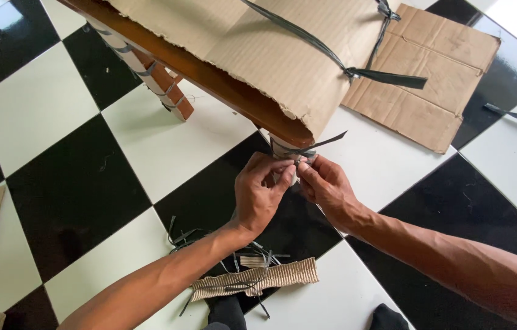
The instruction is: Wrapping a chair leg with cardboard and securing it with plastic ties for protection.
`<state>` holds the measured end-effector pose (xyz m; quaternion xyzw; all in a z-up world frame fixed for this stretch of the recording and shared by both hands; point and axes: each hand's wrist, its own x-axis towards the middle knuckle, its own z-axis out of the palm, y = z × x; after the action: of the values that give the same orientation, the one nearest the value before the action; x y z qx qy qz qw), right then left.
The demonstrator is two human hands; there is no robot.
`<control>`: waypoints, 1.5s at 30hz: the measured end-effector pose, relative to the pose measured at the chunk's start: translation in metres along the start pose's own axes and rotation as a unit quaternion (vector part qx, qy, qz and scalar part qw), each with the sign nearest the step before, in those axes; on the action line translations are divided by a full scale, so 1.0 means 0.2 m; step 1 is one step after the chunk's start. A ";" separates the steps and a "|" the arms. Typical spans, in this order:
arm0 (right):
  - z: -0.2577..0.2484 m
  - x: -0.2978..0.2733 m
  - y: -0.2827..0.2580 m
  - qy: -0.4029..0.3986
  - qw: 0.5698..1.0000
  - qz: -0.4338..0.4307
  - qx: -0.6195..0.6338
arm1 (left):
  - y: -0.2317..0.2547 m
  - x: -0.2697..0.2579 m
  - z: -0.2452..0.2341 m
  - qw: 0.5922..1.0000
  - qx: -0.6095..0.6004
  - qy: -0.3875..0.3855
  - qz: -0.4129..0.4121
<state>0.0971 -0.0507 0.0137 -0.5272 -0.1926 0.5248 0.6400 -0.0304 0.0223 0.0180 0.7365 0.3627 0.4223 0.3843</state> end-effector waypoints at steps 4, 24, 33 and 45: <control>-0.06 0.03 0.04 -0.015 1.000 -0.003 0.003 | 0.03 0.01 -0.02 0.995 0.064 -0.039 0.072; -0.23 0.15 0.15 -0.065 0.988 -0.083 -0.115 | -0.11 0.10 -0.04 0.859 0.347 -0.015 0.375; -0.12 0.06 -0.01 -0.079 0.987 -0.074 -0.117 | -0.06 0.06 -0.07 0.963 0.190 -0.128 0.142; -0.12 0.08 -0.02 -0.063 0.988 -0.038 -0.134 | -0.12 0.02 0.02 0.984 0.139 -0.100 0.043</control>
<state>0.1245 -0.0479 0.0023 -0.5662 -0.3209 0.5016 0.5699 -0.0299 0.0357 -0.0018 0.8361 0.3454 0.3082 0.2944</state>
